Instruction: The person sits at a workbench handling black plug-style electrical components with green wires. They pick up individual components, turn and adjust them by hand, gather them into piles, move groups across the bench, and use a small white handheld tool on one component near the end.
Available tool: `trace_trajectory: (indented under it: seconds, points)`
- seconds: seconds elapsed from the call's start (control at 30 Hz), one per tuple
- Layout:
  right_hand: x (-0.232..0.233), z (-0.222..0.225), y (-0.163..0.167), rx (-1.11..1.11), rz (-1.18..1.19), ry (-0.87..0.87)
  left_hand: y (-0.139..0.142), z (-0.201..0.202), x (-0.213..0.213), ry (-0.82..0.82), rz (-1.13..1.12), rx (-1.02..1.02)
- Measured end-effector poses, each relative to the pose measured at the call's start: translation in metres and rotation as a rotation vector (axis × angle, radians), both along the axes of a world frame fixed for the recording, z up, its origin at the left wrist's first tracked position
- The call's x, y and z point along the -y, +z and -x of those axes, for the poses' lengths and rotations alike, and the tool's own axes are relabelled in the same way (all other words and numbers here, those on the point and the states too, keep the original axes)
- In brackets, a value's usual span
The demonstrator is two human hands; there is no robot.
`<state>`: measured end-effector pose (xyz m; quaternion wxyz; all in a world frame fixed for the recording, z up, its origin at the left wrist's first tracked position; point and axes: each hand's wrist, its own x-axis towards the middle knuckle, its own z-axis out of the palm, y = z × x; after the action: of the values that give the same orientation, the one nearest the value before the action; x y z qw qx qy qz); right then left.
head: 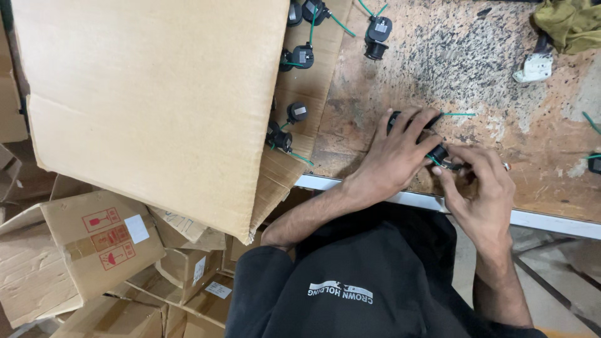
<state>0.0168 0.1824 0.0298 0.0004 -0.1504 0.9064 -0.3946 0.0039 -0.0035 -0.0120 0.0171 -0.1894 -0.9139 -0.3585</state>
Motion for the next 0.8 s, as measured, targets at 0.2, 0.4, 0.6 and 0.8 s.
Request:
trace_trajectory:
  seconds: [0.2,0.4,0.6,0.8]
  points:
    - [-0.001,0.003,-0.006,-0.059,-0.15,0.042,-0.001,-0.004,0.004,0.014,0.092,-0.1]
    - [-0.003,0.005,-0.004,-0.062,-0.132,0.061,-0.012,-0.011,0.004,0.033,0.064,-0.137]
    - [0.004,0.008,0.003,-0.007,-0.247,0.142,-0.02,-0.013,0.005,0.037,0.094,-0.214]
    - [0.002,0.009,-0.006,-0.046,-0.278,0.101,-0.02,-0.015,0.009,0.044,0.064,-0.24]
